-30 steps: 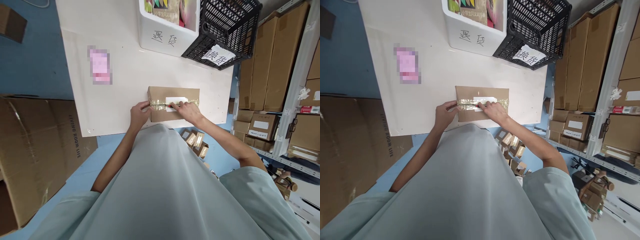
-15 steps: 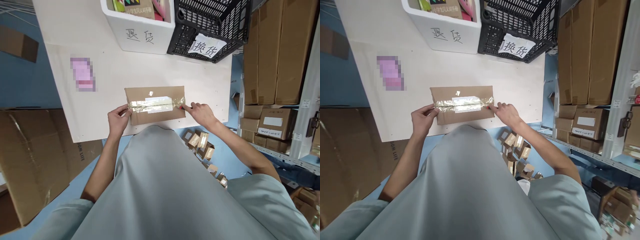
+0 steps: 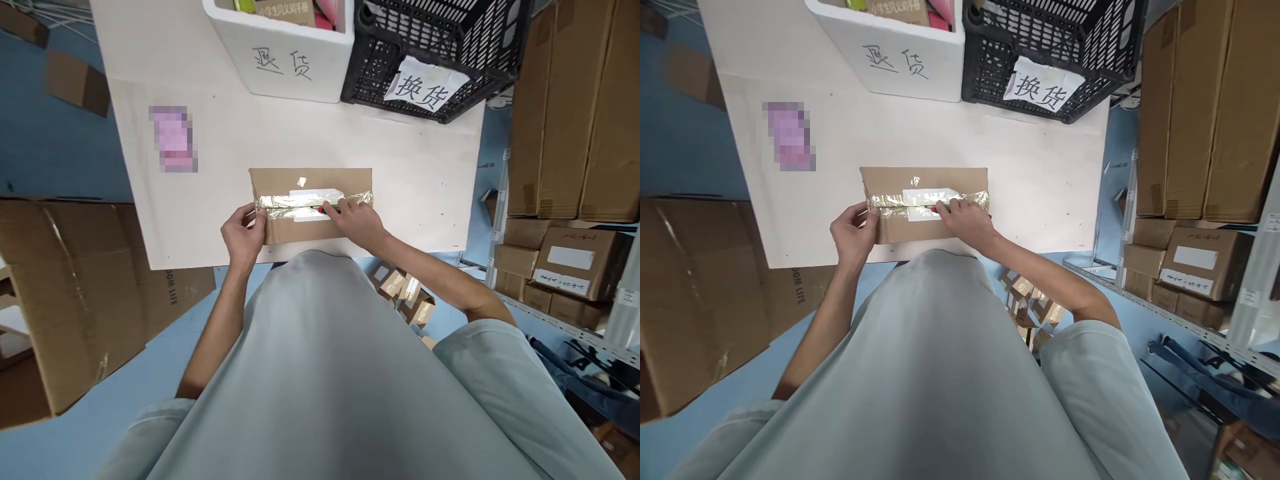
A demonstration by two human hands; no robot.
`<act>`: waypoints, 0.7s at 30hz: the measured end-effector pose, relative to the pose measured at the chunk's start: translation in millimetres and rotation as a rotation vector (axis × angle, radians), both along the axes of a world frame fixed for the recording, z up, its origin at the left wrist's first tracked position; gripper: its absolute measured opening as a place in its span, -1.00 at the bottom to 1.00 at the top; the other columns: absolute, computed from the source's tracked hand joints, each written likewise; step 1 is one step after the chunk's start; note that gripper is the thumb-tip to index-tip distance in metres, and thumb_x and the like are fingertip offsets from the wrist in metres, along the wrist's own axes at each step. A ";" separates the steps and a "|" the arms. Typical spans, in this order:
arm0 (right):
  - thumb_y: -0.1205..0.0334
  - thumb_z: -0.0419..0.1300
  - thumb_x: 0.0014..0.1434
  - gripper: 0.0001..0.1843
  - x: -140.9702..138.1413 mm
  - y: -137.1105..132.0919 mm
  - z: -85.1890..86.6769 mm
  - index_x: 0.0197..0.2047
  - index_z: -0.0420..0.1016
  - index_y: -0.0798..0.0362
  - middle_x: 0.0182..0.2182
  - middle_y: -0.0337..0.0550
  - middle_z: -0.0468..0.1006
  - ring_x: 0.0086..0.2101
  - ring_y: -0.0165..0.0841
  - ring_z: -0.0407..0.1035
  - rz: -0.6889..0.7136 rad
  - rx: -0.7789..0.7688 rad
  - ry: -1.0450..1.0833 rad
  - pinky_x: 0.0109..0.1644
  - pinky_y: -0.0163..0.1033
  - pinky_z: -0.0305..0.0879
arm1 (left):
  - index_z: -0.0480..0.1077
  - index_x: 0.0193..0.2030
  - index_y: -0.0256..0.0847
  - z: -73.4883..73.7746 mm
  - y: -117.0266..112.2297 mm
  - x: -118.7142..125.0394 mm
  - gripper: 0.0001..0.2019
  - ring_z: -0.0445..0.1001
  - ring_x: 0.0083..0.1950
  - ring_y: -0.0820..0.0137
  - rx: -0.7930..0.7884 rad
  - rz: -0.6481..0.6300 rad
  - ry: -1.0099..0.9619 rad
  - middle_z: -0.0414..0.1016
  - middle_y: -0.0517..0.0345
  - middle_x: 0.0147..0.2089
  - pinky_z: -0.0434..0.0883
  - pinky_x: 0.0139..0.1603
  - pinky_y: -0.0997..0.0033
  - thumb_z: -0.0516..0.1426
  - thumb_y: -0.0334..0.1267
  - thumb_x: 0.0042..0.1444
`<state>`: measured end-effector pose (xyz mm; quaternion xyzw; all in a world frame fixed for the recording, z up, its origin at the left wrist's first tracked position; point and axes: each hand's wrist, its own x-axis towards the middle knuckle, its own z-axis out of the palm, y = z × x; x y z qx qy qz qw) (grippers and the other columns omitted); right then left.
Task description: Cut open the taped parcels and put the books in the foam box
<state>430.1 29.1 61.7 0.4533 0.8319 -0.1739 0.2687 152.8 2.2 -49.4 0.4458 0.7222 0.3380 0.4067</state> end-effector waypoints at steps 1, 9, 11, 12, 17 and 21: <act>0.38 -0.29 0.65 -0.35 2.1 -1.8 2.0 0.67 0.16 0.15 0.19 0.35 0.62 0.07 0.00 0.56 -0.020 0.004 -0.010 0.00 -0.07 0.34 | 0.65 0.16 -0.22 -1.0 -0.1 -0.9 -0.57 0.76 0.22 0.09 -0.002 0.000 -0.001 0.77 -0.08 0.19 0.69 0.30 0.10 0.32 0.05 0.34; 0.54 -0.15 0.52 -0.31 84.7 -20.0 28.8 0.61 0.31 0.11 0.14 0.32 0.65 0.02 -0.02 0.56 -0.199 0.034 -0.222 -0.10 -0.08 0.25 | 0.67 0.15 -0.24 -3.0 1.3 -1.5 -0.60 0.77 0.18 0.07 0.011 0.003 0.047 0.78 -0.12 0.15 0.67 0.36 0.02 0.30 -0.03 0.31; 0.52 -0.12 0.52 -0.31 101.8 -23.9 27.9 0.61 0.31 0.07 0.12 0.28 0.66 -0.01 -0.05 0.55 -0.204 0.053 -0.218 -0.12 -0.10 0.23 | 0.66 0.15 -0.21 -2.0 1.9 -0.9 -0.62 0.77 0.19 0.08 0.011 -0.007 0.057 0.78 -0.10 0.16 0.68 0.36 0.01 0.28 -0.04 0.32; 0.50 -0.11 0.53 -0.32 107.5 -24.9 25.3 0.61 0.31 0.05 0.12 0.26 0.66 -0.01 -0.05 0.54 -0.204 0.061 -0.206 -0.12 -0.11 0.22 | 0.66 0.14 -0.19 -1.7 2.4 -1.0 -0.63 0.77 0.19 0.09 0.007 -0.013 0.062 0.78 -0.09 0.17 0.68 0.36 0.02 0.28 -0.05 0.32; 0.44 -0.06 0.58 -0.35 125.5 -24.9 -6.7 0.63 0.31 -0.03 0.15 0.19 0.65 -0.01 -0.11 0.52 -0.240 0.088 -0.106 -0.09 -0.15 0.22 | 0.62 0.13 -0.17 -3.9 5.8 -3.0 -0.65 0.76 0.19 0.11 -0.020 -0.040 0.066 0.76 -0.08 0.18 0.68 0.36 0.04 0.27 -0.06 0.30; 0.20 -0.15 0.70 -0.45 131.2 -36.5 -50.3 0.55 0.41 -0.01 0.16 0.12 0.67 0.04 -0.14 0.52 -0.459 0.116 0.093 -0.01 -0.20 0.30 | 0.60 0.14 -0.17 -7.4 5.5 -3.8 -0.64 0.75 0.21 0.09 -0.029 -0.040 0.080 0.75 -0.11 0.20 0.67 0.37 0.02 0.25 -0.03 0.31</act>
